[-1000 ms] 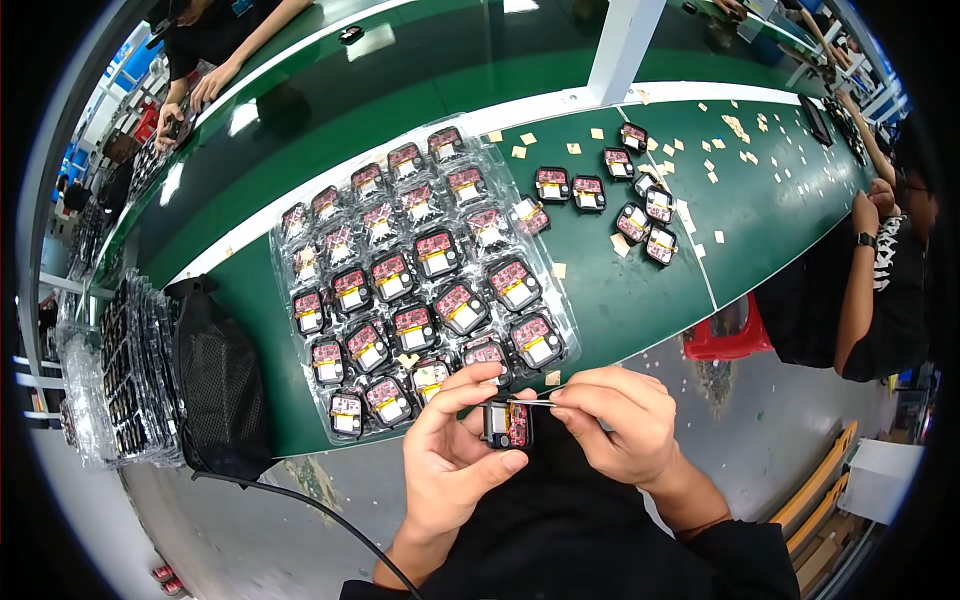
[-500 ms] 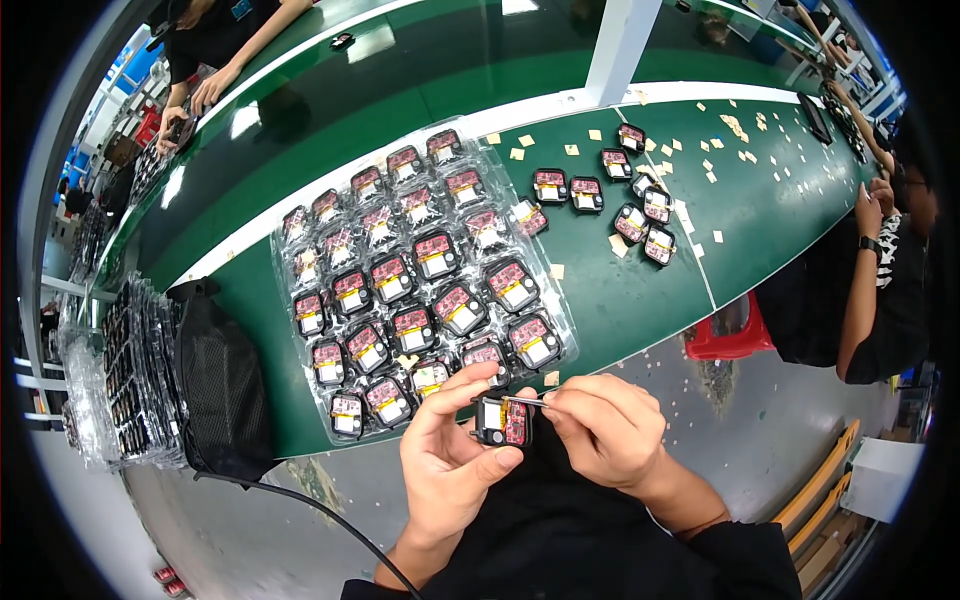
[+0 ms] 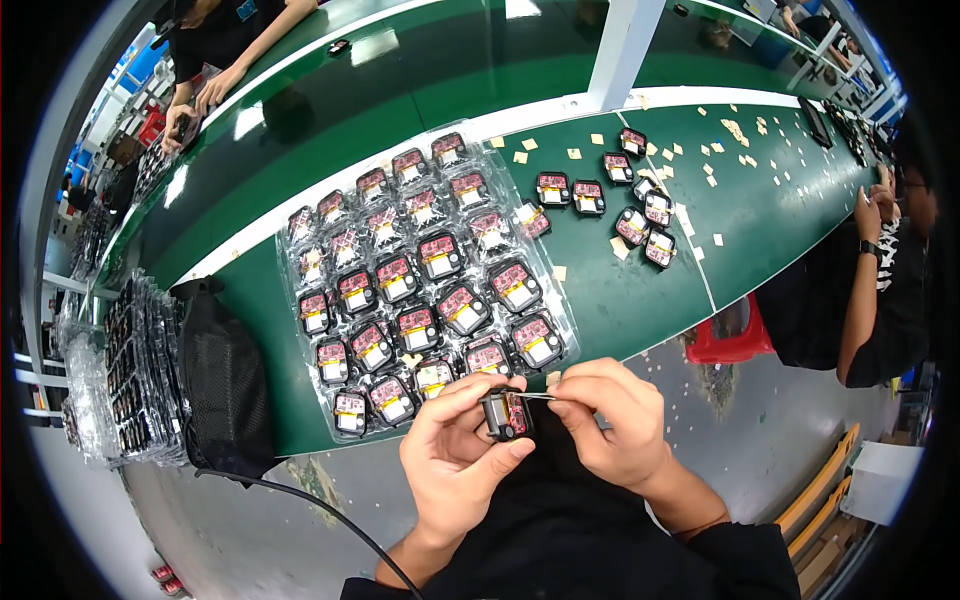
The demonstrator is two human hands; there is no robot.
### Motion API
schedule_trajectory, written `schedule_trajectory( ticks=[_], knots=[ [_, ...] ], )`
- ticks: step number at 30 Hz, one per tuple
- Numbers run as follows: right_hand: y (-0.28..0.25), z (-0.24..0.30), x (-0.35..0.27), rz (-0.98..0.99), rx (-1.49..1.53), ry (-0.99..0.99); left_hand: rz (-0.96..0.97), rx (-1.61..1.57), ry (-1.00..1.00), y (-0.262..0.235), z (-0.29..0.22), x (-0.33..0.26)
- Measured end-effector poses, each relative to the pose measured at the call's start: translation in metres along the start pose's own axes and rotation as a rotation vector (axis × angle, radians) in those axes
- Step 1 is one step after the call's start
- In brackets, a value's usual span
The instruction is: The person is assembling electronic components, specifically camera or sensor modules, at a production line station.
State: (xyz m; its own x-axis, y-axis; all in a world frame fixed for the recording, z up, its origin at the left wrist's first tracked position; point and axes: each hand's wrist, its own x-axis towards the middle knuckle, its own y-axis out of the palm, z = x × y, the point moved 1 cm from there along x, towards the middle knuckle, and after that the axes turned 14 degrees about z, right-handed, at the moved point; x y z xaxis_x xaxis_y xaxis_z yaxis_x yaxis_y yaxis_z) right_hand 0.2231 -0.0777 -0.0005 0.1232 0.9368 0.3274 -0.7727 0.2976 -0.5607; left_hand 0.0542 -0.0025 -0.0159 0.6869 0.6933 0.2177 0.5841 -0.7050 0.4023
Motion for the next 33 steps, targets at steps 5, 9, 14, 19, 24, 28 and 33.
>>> schedule_trajectory(
  ticks=[5,9,14,19,24,28,33],
  knots=[
    [-0.006,0.007,0.004,0.099,0.421,0.113,-0.044,0.540,0.174,0.000,-0.001,0.000],
    [0.001,0.019,0.024,0.156,0.304,0.020,0.105,1.025,0.191,-0.007,-0.010,0.002],
    [-0.005,0.000,0.059,-0.064,-0.183,-0.116,-0.120,1.111,0.323,-0.010,-0.013,0.000],
    [-0.007,-0.039,0.101,0.041,-0.617,-0.120,-0.048,1.048,0.254,-0.008,-0.010,-0.008],
    [-0.008,-0.052,0.113,0.229,-0.611,-0.107,-0.022,1.017,0.198,0.000,-0.009,-0.014],
    [-0.010,-0.047,0.115,0.261,-0.522,-0.047,-0.006,1.008,0.189,-0.001,-0.007,-0.014],
    [-0.029,-0.063,0.102,-0.102,-0.333,0.088,-0.038,1.004,0.192,-0.006,-0.007,-0.015]
  ],
)
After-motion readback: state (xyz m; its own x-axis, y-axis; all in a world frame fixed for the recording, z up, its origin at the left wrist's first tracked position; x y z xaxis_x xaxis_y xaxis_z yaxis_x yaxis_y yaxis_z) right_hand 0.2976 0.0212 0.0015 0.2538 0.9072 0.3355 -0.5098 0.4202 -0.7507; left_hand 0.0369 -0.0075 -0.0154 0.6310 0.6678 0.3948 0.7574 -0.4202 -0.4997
